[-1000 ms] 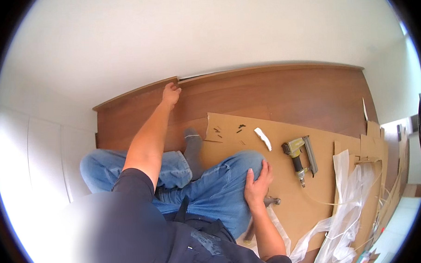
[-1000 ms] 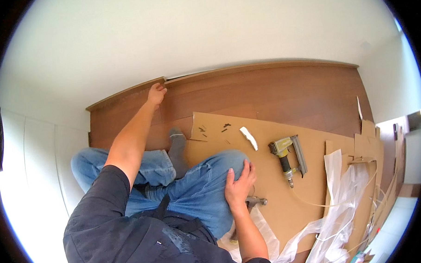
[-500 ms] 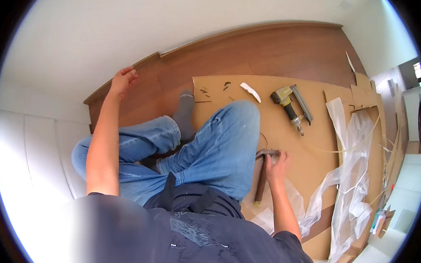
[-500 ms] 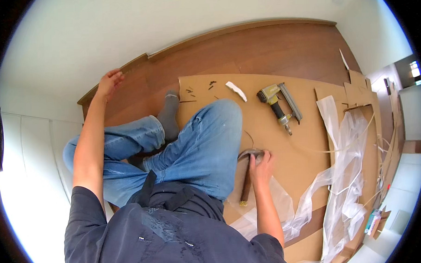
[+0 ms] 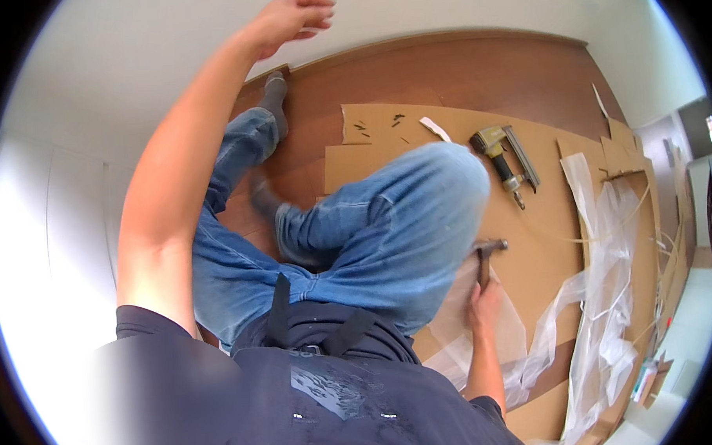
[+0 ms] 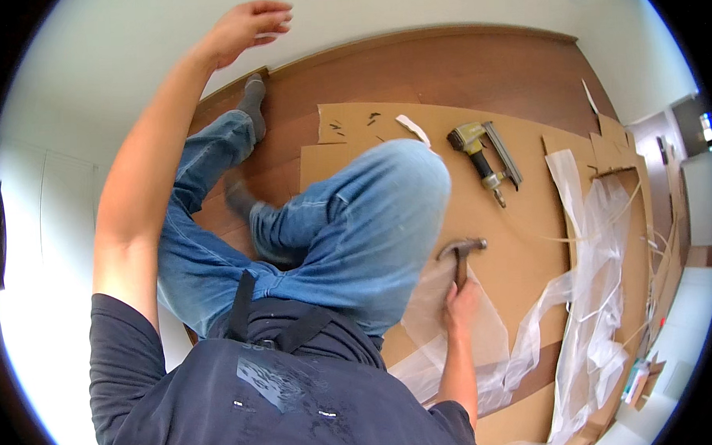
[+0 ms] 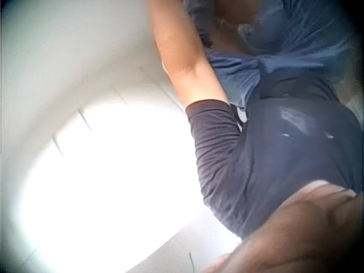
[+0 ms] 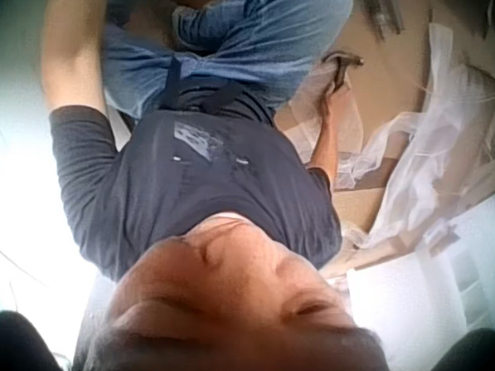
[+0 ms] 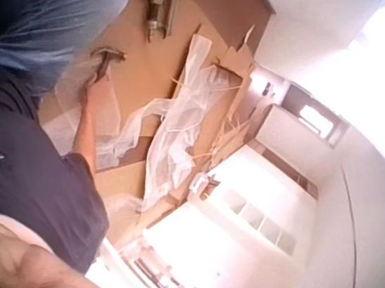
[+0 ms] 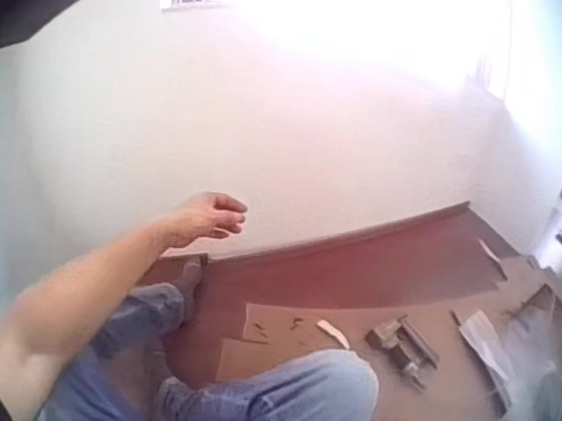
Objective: The person installs a skirting board along the base of a wall by positioning the board, applying adhesive tape, and using a hammer with a wood block to secure it into place.
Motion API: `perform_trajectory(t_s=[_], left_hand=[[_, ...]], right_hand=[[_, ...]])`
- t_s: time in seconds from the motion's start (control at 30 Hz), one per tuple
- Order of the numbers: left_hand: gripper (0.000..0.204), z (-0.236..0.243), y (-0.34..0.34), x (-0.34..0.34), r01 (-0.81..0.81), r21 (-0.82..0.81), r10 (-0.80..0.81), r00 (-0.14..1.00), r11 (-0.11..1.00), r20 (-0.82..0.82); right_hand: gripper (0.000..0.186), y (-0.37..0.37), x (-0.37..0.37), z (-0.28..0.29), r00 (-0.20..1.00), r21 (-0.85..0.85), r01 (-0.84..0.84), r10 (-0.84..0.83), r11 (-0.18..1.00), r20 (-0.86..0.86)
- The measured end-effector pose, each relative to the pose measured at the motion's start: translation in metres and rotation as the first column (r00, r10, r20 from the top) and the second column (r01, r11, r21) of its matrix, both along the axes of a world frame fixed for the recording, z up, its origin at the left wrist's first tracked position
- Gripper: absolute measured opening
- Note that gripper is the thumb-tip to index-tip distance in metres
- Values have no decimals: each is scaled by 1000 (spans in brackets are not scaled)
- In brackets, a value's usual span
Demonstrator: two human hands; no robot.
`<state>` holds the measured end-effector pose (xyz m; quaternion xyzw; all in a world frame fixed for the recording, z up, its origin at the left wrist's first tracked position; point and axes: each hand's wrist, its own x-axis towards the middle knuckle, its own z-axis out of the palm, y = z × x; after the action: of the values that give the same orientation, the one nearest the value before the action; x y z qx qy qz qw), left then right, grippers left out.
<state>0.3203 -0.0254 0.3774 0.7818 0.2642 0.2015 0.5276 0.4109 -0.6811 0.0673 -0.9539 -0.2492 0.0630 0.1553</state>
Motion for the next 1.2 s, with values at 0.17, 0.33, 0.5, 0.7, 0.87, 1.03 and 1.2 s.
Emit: perform_trajectory(t_s=[0.17,0.33,0.5,0.7,0.87,1.03,1.2], left_hand=[[38,66,14,28,32,-58,-32,999,998,-5],[39,99,6,96,121,-2,-120,990,993,77],[38,78,32,100,54,-179,-7,967,982,255],[31,-81,58,84,-103,-230,72,988,968,-140],[48,-216,92,44,-217,-589,110,971,778,-213],[48,-326,143,41,-438,-624,435,884,648,-170],[56,-332,134,50,-441,-830,586,790,342,-179]], right_hand=[[45,-6,-13,-6,995,4,-65,65,998,-76],[62,-63,18,-47,864,-6,-431,415,902,285],[66,-54,5,-44,970,60,-240,242,969,-28],[73,-51,-4,-33,990,59,-111,116,992,-82],[63,-56,27,-21,986,241,31,10,970,-167],[45,13,171,61,976,124,197,-207,973,75],[37,309,250,150,967,-52,-225,230,973,110]])
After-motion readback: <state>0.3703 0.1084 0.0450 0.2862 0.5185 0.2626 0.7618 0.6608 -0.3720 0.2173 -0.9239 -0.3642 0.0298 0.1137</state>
